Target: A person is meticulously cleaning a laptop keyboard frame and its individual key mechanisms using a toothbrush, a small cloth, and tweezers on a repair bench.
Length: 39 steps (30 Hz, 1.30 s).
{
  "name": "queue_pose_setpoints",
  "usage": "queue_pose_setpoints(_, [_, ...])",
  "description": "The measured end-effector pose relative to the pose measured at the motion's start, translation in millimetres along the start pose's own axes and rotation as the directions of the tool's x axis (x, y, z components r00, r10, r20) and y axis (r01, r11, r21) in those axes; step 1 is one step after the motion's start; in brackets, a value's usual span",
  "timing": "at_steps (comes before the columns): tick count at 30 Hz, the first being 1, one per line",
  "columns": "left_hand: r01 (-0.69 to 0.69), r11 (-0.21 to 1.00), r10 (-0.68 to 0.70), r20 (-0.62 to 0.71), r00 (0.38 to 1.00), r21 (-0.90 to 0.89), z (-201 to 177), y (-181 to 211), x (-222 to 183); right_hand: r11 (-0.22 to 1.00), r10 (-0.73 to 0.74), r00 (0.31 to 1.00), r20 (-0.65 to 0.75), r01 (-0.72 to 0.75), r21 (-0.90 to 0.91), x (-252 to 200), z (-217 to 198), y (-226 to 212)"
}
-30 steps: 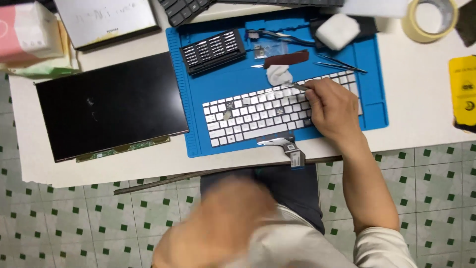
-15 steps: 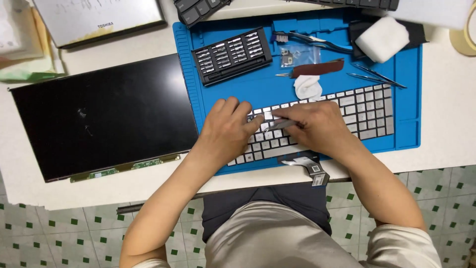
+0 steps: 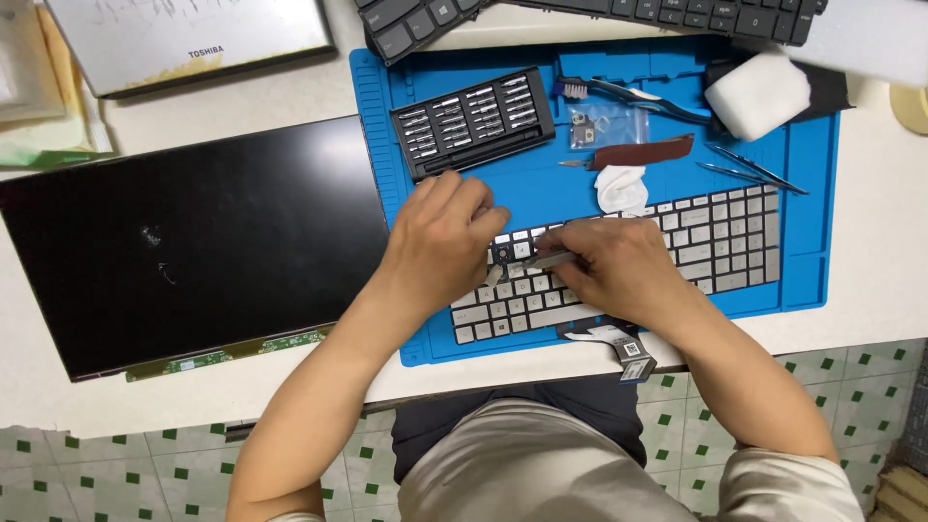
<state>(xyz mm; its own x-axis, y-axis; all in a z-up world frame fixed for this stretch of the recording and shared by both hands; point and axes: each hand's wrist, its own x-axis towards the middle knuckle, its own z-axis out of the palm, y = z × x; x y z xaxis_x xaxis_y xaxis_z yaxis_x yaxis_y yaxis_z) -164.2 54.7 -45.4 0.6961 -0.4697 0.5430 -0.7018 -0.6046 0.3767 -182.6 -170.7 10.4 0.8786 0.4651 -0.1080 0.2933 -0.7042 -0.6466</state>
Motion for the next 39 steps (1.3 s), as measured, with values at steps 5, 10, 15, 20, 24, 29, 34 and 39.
queue_pose_setpoints(5, [0.025, 0.997, -0.021, 0.058, 0.998, -0.077, 10, 9, -10, 0.994, 0.055, 0.997, -0.056, -0.05, 0.095, -4, -17, 3])
queue_pose_setpoints(10, [0.059, 0.989, -0.046, 0.1, 0.994, -0.137, 17, 28, -5, 0.999, 0.039, 0.953, -0.299, -0.029, 0.038, -12, -25, 28])
queue_pose_setpoints(15, [0.026, 0.999, -0.021, 0.147, 0.989, -0.038, 25, 36, -1, 0.998, 0.06, 0.895, -0.441, -0.042, 0.05, -29, -21, 67])
queue_pose_setpoints(20, [-0.09, 0.992, 0.063, 0.268, 0.961, 0.089, 24, 39, 1, 0.995, 0.085, 0.867, -0.491, -0.046, 0.092, -36, -27, 73])
queue_pose_setpoints(24, [-0.431, 0.868, 0.323, 0.376, 0.868, 0.248, 24, 40, -2, 0.999, 0.021, 0.862, -0.506, 0.003, 0.046, -38, -31, 70])
queue_pose_setpoints(29, [-0.501, 0.825, 0.411, 0.33, 0.85, 0.262, 30, 40, -16, 0.989, 0.002, 0.798, -0.603, 0.088, 0.119, -32, -30, 67])
queue_pose_setpoints(34, [-0.493, 0.836, 0.409, 0.326, 0.853, 0.24, 20, 38, -15, 0.997, -0.034, 0.844, -0.535, 0.067, 0.043, -29, -26, 57])
queue_pose_setpoints(39, [-0.437, 0.879, 0.383, 0.262, 0.886, 0.192, 19, 35, -15, 0.994, -0.025, 0.887, -0.461, 0.072, 0.086, -25, -31, 46])
